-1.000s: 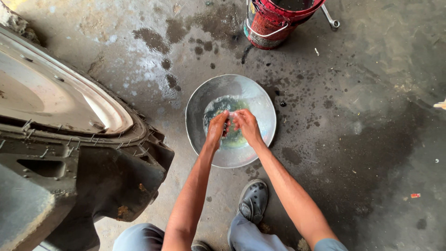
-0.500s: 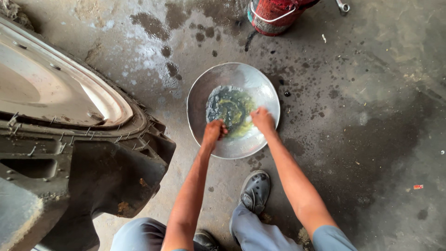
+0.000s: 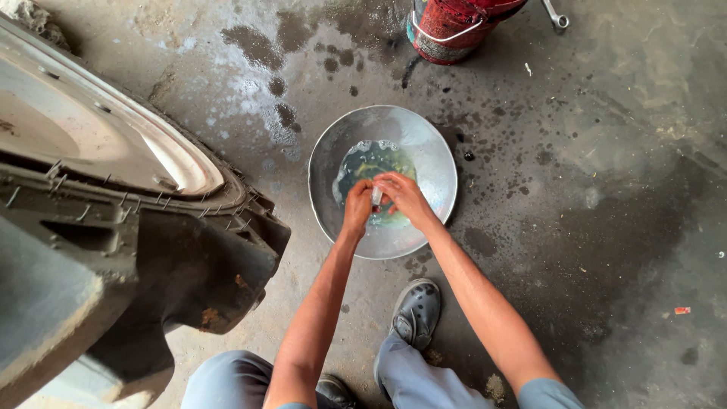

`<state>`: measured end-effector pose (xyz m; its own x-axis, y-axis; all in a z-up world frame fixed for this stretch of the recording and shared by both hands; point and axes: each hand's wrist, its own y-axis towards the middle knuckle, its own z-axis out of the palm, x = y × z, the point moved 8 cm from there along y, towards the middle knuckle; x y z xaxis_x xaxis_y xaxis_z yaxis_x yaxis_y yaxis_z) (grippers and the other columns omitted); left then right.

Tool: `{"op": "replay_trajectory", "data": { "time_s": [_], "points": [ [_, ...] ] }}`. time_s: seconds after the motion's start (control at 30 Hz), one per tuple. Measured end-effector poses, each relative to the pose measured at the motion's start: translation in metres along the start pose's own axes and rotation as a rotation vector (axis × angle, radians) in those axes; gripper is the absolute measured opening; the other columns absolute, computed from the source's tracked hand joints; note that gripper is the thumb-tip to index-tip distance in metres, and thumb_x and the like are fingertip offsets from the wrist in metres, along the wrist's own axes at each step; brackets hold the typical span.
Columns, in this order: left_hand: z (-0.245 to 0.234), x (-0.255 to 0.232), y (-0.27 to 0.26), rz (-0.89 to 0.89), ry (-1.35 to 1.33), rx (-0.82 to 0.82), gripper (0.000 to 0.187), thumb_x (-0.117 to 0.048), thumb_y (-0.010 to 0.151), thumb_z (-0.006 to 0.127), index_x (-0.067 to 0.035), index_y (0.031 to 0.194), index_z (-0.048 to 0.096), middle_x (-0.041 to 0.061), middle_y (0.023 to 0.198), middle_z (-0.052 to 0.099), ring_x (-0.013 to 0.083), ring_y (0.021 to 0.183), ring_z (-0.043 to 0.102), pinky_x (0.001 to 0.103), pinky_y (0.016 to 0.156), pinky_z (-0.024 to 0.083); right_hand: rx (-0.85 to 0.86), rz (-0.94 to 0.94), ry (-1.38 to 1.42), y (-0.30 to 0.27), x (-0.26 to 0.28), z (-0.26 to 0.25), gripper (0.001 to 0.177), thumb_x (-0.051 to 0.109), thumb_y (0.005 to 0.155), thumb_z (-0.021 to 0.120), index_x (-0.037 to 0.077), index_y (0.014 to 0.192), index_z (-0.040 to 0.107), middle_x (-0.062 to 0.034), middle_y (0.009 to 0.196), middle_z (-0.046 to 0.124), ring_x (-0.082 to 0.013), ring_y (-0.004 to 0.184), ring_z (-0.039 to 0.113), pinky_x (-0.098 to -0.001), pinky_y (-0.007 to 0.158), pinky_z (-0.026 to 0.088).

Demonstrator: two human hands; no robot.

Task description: The person washes small mechanical parts in a metal bowl filled with soapy water, scrubbing them by hand. They then move to a tractor engine and use a screwdriver to adjust a component near the engine block.

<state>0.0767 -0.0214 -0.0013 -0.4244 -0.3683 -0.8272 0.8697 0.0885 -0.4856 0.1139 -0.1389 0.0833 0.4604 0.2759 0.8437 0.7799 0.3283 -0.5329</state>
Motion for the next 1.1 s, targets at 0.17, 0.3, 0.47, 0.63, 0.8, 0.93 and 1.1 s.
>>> {"op": "replay_trajectory", "data": {
  "time_s": [0.17, 0.3, 0.47, 0.63, 0.8, 0.93, 1.1],
  "points": [
    [-0.010, -0.045, -0.010, 0.270, 0.121, -0.101, 0.024, -0.004, 0.095, 0.045, -0.003, 0.105, 0.066, 0.007, 0.091, 0.070, 0.0135, 0.079, 0.066, 0.031, 0.062, 0.058, -0.249, -0.549, -0.326, -0.042, 0.070, 0.017, 0.036, 0.015, 0.099, 0.069, 0.003, 0.128, 0.053, -0.0096, 0.095, 0.071, -0.0175, 0.083, 0.069, -0.0320, 0.070, 0.056],
    [-0.050, -0.067, -0.014, 0.351, 0.194, -0.237, 0.025, -0.003, 0.095, 0.045, -0.001, 0.108, 0.066, 0.011, 0.097, 0.068, 0.0164, 0.082, 0.066, 0.031, 0.066, 0.061, -0.228, -0.511, -0.446, -0.064, 0.044, 0.041, 0.031, 0.017, 0.097, 0.073, 0.004, 0.115, 0.051, -0.0126, 0.100, 0.073, -0.0225, 0.088, 0.073, -0.0341, 0.067, 0.055],
    [-0.074, -0.049, -0.010, 0.130, 0.174, -0.305, 0.024, -0.004, 0.095, 0.047, -0.001, 0.108, 0.068, 0.010, 0.101, 0.070, 0.0154, 0.084, 0.069, 0.031, 0.066, 0.062, -0.032, -0.122, -0.688, -0.049, -0.007, 0.048, 0.031, 0.020, 0.097, 0.075, 0.006, 0.113, 0.052, -0.0148, 0.094, 0.071, -0.0265, 0.075, 0.072, -0.0377, 0.059, 0.055],
    [-0.063, -0.043, -0.012, 0.098, 0.102, -0.246, 0.022, -0.003, 0.096, 0.048, 0.000, 0.106, 0.067, 0.010, 0.097, 0.070, 0.0154, 0.082, 0.068, 0.031, 0.066, 0.061, -0.354, -0.543, -0.294, -0.058, 0.002, 0.024, 0.028, 0.019, 0.100, 0.066, 0.003, 0.114, 0.047, -0.0127, 0.100, 0.073, -0.0207, 0.088, 0.075, -0.0342, 0.069, 0.061],
    [-0.054, -0.042, -0.016, 0.075, 0.138, -0.218, 0.023, -0.002, 0.095, 0.047, 0.001, 0.103, 0.068, 0.009, 0.096, 0.069, 0.0148, 0.081, 0.068, 0.031, 0.065, 0.061, -0.189, -0.342, -0.550, -0.055, -0.059, 0.039, 0.030, 0.018, 0.091, 0.078, 0.005, 0.104, 0.054, -0.0150, 0.085, 0.072, -0.0255, 0.078, 0.071, -0.0378, 0.064, 0.056],
    [-0.055, -0.025, -0.014, 0.038, 0.134, -0.198, 0.022, -0.002, 0.094, 0.047, 0.000, 0.103, 0.067, 0.009, 0.092, 0.070, 0.0158, 0.077, 0.067, 0.032, 0.062, 0.060, -0.457, -0.218, -0.318, -0.010, -0.071, -0.030, 0.027, 0.025, 0.092, 0.077, 0.009, 0.099, 0.056, -0.0126, 0.083, 0.072, -0.0259, 0.073, 0.072, -0.0380, 0.061, 0.058],
    [-0.053, 0.022, -0.015, -0.060, 0.179, -0.183, 0.021, -0.001, 0.093, 0.048, 0.000, 0.100, 0.068, 0.008, 0.087, 0.071, 0.0152, 0.076, 0.069, 0.032, 0.063, 0.061, -0.541, 0.032, -0.704, 0.014, -0.081, -0.067, 0.028, 0.035, 0.096, 0.074, 0.013, 0.108, 0.063, -0.0125, 0.075, 0.071, -0.0267, 0.067, 0.070, -0.0384, 0.058, 0.053]
  ]
}}
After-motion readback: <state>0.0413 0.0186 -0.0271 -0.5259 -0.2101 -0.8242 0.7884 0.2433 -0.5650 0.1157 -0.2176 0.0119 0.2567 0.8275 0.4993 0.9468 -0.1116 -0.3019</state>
